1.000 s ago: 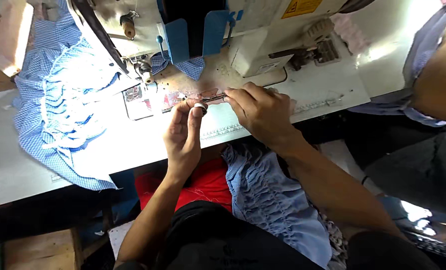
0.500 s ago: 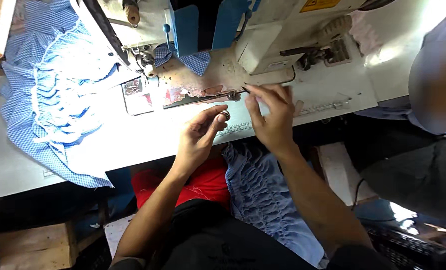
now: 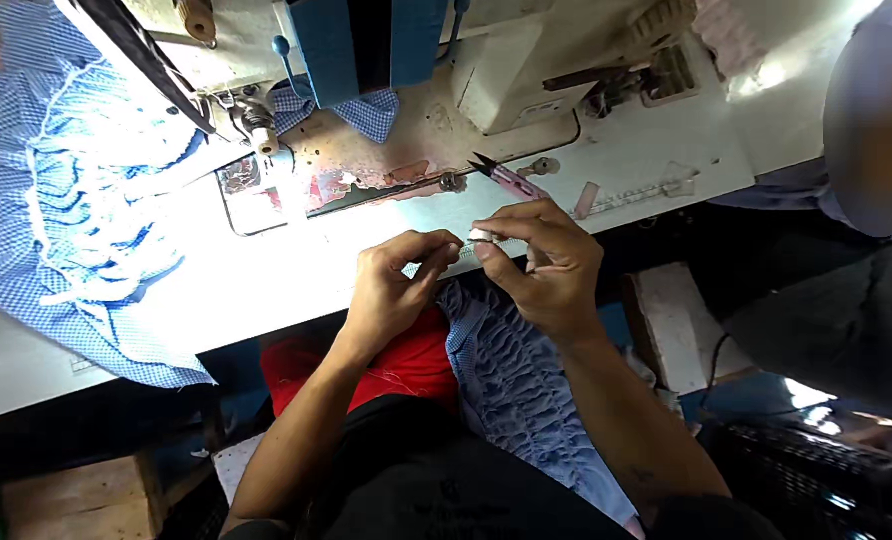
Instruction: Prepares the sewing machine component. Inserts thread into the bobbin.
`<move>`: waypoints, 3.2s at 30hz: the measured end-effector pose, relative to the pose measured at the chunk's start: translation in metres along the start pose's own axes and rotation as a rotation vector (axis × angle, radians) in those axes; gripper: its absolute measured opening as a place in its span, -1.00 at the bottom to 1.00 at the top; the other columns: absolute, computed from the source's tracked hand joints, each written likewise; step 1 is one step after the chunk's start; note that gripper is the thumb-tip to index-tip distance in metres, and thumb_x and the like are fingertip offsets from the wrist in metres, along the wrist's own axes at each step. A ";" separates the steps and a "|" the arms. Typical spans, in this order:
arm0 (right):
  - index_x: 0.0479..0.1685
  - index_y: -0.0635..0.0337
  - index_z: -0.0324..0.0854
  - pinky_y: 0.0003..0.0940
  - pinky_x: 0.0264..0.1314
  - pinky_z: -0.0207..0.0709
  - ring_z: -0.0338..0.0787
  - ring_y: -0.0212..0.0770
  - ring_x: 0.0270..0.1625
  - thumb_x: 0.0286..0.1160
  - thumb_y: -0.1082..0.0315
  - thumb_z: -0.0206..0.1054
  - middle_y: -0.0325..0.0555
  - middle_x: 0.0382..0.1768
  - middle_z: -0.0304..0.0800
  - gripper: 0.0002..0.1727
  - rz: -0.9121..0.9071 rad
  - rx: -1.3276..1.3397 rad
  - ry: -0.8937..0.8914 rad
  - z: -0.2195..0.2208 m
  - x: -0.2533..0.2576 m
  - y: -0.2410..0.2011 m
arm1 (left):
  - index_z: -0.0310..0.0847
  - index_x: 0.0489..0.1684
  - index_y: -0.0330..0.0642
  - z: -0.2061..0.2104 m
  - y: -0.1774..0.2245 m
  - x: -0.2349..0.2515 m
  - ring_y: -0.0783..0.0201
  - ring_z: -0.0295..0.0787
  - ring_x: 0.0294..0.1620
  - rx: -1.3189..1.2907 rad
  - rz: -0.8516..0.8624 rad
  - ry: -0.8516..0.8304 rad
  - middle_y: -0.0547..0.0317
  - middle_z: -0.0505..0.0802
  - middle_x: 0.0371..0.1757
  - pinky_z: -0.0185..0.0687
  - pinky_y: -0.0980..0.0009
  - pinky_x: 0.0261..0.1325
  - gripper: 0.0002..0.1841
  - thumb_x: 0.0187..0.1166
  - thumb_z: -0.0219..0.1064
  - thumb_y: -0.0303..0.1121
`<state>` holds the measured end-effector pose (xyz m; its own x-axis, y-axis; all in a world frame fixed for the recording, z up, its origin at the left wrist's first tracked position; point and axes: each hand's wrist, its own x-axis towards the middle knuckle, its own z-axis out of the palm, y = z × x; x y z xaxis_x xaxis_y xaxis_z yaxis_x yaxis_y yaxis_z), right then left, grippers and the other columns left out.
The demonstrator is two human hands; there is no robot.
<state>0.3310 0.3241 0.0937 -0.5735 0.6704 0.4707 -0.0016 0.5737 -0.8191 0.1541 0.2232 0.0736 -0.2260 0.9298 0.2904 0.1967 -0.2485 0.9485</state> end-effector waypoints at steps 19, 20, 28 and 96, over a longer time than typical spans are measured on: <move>-0.04 -0.04 0.82 -0.42 0.31 0.62 0.71 -0.40 0.19 0.67 0.13 0.35 -0.36 0.09 0.75 -0.81 0.379 0.801 0.058 -0.004 -0.019 0.005 | 0.83 -0.15 -0.36 0.028 0.019 0.011 0.38 0.79 -0.22 -0.080 0.014 0.000 0.14 0.83 -0.27 0.79 0.43 -0.09 -0.91 0.56 0.43 -0.54; -0.05 -0.05 0.82 -0.41 0.29 0.63 0.72 -0.39 0.16 0.67 0.13 0.35 -0.35 0.08 0.76 -0.82 0.406 0.863 0.073 -0.004 -0.020 0.006 | 0.83 -0.14 -0.36 0.026 0.018 0.011 0.38 0.77 -0.22 -0.085 0.011 -0.012 0.15 0.82 -0.27 0.77 0.45 -0.10 -0.90 0.58 0.41 -0.53; -0.03 0.00 0.75 -0.32 0.22 0.69 0.76 -0.30 0.11 0.65 0.13 0.34 -0.25 -0.01 0.74 -0.80 0.468 0.993 0.138 -0.003 -0.020 0.009 | 0.85 -0.15 -0.30 0.014 0.013 0.002 0.40 0.76 -0.17 0.028 0.027 -0.018 0.21 0.82 -0.28 0.74 0.46 -0.07 -0.90 0.57 0.42 -0.50; -0.20 0.19 0.85 -0.69 -0.58 0.10 0.27 -0.66 -0.60 0.46 0.32 0.53 -0.38 -0.51 0.67 -0.87 0.078 -0.052 -0.397 0.157 0.025 -0.083 | 0.39 0.46 -0.15 -0.124 0.024 -0.132 0.29 0.87 -0.15 -0.857 -0.312 0.298 0.06 0.86 -0.09 0.81 0.35 0.07 -0.55 0.61 0.31 -0.57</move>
<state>0.1881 0.2197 0.1217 -0.8422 0.4847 0.2363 0.0900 0.5585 -0.8246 0.0704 0.0607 0.0740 -0.4068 0.9098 -0.0826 -0.6515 -0.2255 0.7244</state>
